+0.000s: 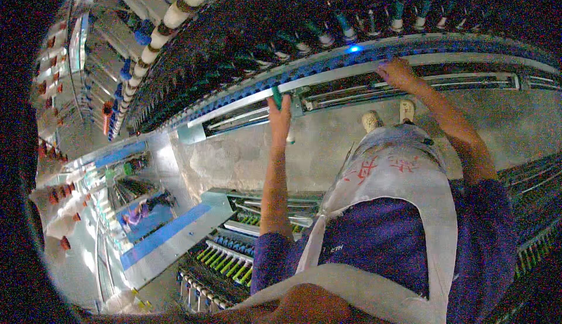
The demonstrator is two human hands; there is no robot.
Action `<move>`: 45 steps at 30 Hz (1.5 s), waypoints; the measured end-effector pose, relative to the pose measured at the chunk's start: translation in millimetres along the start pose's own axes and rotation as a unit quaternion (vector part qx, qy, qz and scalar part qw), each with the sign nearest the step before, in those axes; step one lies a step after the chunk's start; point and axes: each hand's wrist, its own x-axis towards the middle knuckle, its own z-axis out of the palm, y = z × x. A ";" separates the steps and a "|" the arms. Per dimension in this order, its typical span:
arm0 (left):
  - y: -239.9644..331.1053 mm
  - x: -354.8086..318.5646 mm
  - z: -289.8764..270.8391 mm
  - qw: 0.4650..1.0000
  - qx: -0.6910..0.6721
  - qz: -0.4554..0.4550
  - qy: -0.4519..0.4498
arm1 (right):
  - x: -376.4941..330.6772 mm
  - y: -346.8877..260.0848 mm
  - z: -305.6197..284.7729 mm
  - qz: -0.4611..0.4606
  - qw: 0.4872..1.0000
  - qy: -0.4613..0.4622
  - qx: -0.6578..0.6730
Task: The person threads white yarn through multiple spinning machine stations, using a green-handled tool to guide the thread and hands to secure it. They move between machines, adjust components, and continue threading along the rows.
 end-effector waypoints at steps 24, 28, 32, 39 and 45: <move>86.6 -38.2 73.6 0.950 0.149 0.256 -0.097 | -3.0 -100.4 -64.6 0.115 0.851 -0.001 0.512; 80.2 -40.9 90.1 0.917 0.193 0.326 -0.126 | -16.7 -82.6 -84.8 0.136 0.662 0.069 0.734; 73.0 -38.8 97.0 0.895 0.216 0.362 -0.143 | -24.8 -43.7 -92.3 0.117 0.618 0.035 0.777; 54.4 -22.6 90.3 0.854 0.320 0.387 -0.133 | -55.2 7.6 -94.4 -0.011 0.989 -0.057 0.133; 72.0 -25.5 112.6 0.915 0.239 0.261 -0.192 | -43.3 -35.2 -114.5 0.107 0.485 0.087 0.863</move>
